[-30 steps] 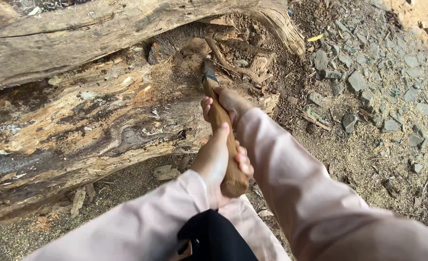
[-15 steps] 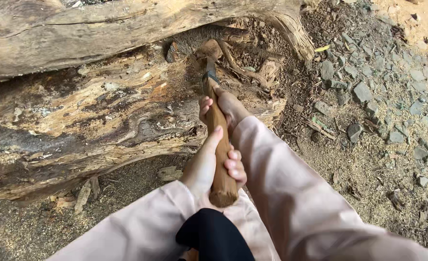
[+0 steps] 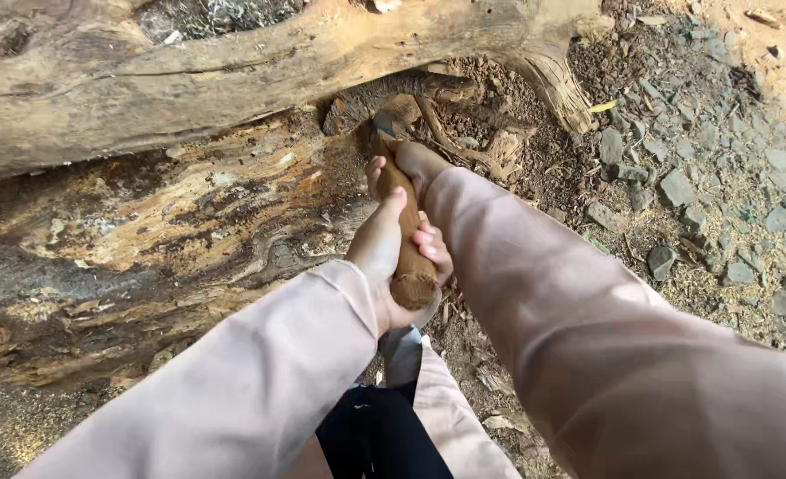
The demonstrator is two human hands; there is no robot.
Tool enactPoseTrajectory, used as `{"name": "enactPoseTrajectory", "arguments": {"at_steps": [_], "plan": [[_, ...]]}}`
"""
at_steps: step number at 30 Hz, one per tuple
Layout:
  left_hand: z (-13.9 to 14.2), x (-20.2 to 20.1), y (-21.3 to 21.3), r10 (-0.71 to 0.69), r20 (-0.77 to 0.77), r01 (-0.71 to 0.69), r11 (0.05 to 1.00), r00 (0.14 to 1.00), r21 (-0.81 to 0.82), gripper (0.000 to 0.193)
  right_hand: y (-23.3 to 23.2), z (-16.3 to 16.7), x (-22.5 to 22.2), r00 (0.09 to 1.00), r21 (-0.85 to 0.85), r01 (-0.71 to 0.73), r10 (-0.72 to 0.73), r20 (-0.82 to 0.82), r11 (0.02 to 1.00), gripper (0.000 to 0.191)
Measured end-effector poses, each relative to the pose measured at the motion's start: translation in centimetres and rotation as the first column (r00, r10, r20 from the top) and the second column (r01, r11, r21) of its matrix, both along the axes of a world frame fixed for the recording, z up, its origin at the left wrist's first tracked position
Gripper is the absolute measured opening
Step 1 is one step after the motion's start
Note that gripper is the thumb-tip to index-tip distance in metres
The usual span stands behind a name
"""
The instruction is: The person uses a small axe to repeatedly strike and split a large log on the ground. They adjust their grip and stance while continuing to chop the same section of the log throughout the clip.
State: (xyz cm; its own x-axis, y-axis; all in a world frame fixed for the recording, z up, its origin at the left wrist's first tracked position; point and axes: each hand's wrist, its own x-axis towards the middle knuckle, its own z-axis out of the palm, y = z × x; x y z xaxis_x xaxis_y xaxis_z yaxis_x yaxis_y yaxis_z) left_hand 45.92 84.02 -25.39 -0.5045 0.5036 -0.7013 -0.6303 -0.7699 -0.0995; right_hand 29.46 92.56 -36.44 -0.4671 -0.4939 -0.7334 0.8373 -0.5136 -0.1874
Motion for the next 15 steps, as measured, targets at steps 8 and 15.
{"name": "enactPoseTrajectory", "arguments": {"at_steps": [8,15], "plan": [[-1.6,12.3,-7.5,-0.287,0.015,0.283,0.934,0.958,-0.216,0.053,-4.6,2.8,12.8,0.993,0.144,0.117,-0.119,0.007,0.983,0.047],[-1.0,16.7,-7.3,-0.403,0.033,0.336,0.711,0.914,-0.618,0.052,-5.5,8.5,19.8,0.991,0.024,0.129,-0.129,0.039,0.991,0.048]]}}
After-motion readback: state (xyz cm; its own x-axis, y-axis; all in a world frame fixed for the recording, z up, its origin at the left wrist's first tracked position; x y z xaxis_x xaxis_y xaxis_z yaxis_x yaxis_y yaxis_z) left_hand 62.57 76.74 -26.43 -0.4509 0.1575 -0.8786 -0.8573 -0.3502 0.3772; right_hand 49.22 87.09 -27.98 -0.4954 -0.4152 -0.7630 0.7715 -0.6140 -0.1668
